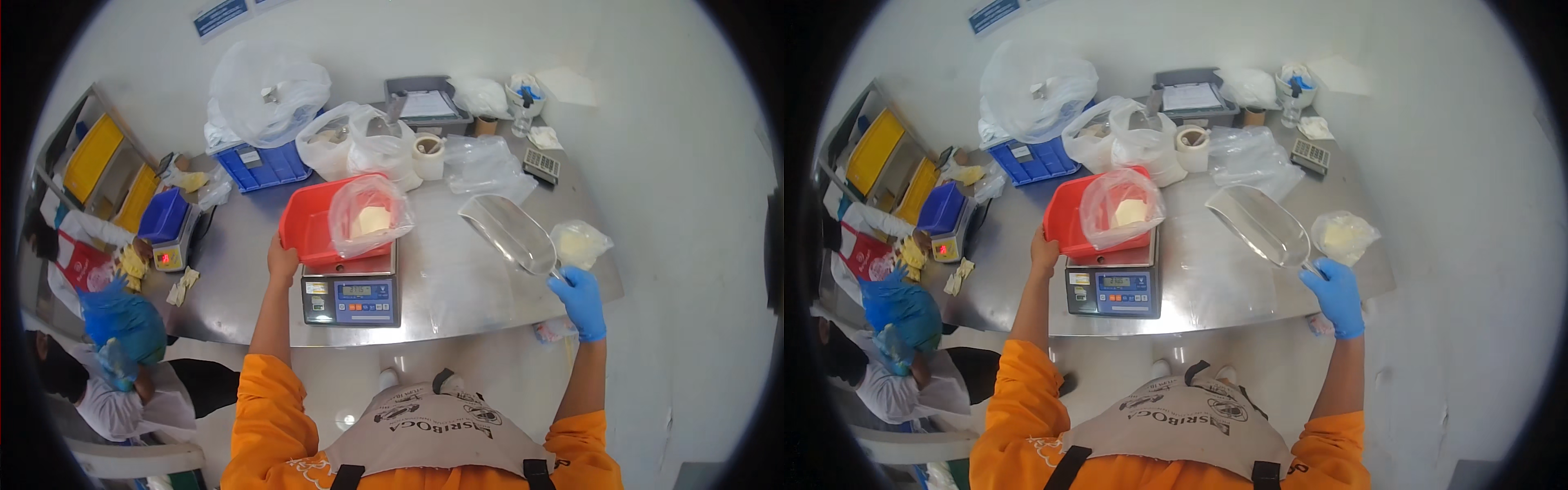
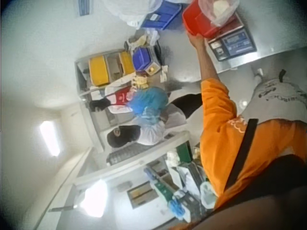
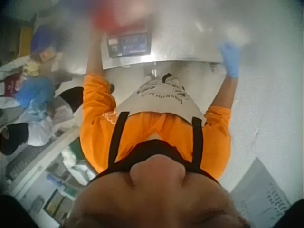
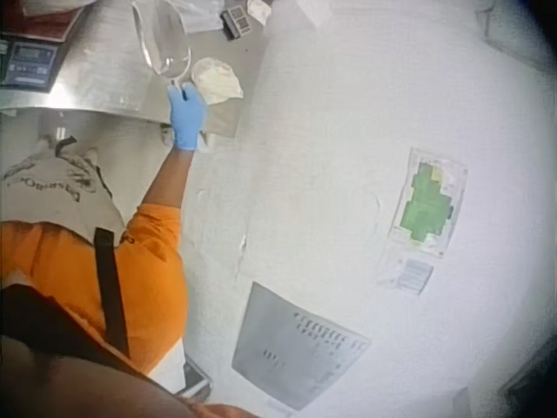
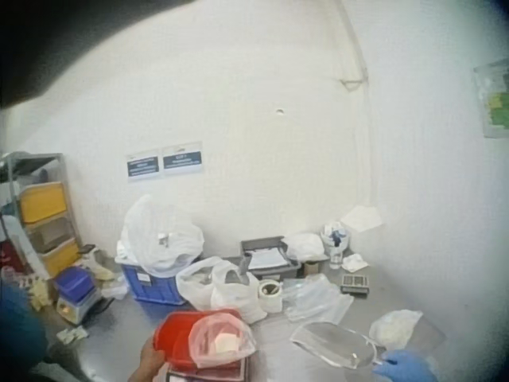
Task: The person scoops white powder from a large green bin into small plastic bags and weighs each bag on a digital scale until reaching a target weight.
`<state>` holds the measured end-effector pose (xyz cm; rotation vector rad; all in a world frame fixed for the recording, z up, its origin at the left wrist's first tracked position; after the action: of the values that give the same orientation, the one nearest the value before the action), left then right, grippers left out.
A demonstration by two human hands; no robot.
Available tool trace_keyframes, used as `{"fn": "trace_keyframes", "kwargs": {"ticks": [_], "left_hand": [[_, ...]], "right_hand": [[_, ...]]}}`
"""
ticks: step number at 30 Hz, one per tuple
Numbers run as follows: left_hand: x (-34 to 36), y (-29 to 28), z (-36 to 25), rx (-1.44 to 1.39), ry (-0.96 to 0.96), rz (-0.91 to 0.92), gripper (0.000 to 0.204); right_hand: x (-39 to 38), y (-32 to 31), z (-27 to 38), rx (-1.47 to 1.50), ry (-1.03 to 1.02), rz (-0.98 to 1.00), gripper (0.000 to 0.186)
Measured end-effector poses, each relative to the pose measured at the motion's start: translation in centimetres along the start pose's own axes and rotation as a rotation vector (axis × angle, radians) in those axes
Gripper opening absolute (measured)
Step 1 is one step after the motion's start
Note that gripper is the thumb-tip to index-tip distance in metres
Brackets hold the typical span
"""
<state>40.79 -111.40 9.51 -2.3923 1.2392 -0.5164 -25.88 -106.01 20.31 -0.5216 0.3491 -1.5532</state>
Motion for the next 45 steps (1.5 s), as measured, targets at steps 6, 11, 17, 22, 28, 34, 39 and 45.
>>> {"fn": "trace_keyframes", "kwargs": {"ticks": [6, 11, 17, 22, 28, 34, 39, 45], "left_hand": [[0.4, 0.7, 1.5, -0.416, -0.122, 0.218, 0.055], [-3.2, 2.8, 10.3, -0.811, -0.515, 0.243, 0.079], [-7.1, 6.0, 14.7, -0.890, -0.509, 0.574, 0.095], [-7.2, 6.7, 13.7, -0.877, -0.556, 0.588, 0.092], [-6.5, 8.2, 14.2, -1.001, -0.658, 0.489, 0.080], [-25.2, 10.7, 1.6, -0.476, 0.096, 0.972, 0.068], [-52.4, 7.8, -0.7, -0.002, 0.615, 1.687, 0.063], [-74.6, -2.1, 2.9, 0.146, 1.069, 2.165, 0.052]], "right_hand": [[-10.5, -2.1, -8.1, 0.167, 0.298, -0.135, 0.026], [-22.9, -3.4, -10.7, 0.115, 0.372, -0.395, 0.023], [-40.1, 1.1, -8.4, 0.103, 0.585, -0.676, 0.020], [-52.6, 7.8, -5.1, 0.226, 0.766, -0.867, 0.018], [-60.7, 12.3, 2.0, 0.250, 0.633, -1.150, 0.019], [-67.1, 14.3, 7.2, 0.226, 0.708, -1.118, 0.011], [-82.7, 19.3, 12.7, -0.268, 0.902, -1.361, 0.028], [-109.2, 33.2, 29.8, -0.420, 1.247, -1.989, 0.029]]}}
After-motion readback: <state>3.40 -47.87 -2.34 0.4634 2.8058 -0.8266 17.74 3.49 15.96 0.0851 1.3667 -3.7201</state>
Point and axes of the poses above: each hand's wrist, its own x-axis towards the middle knuckle, its own y-axis out of the palm, z = x × y, the point moved 10 cm from there along x, towards the middle knuckle, and after that the axes turned 1 degree about z, right-handed, at the moved point
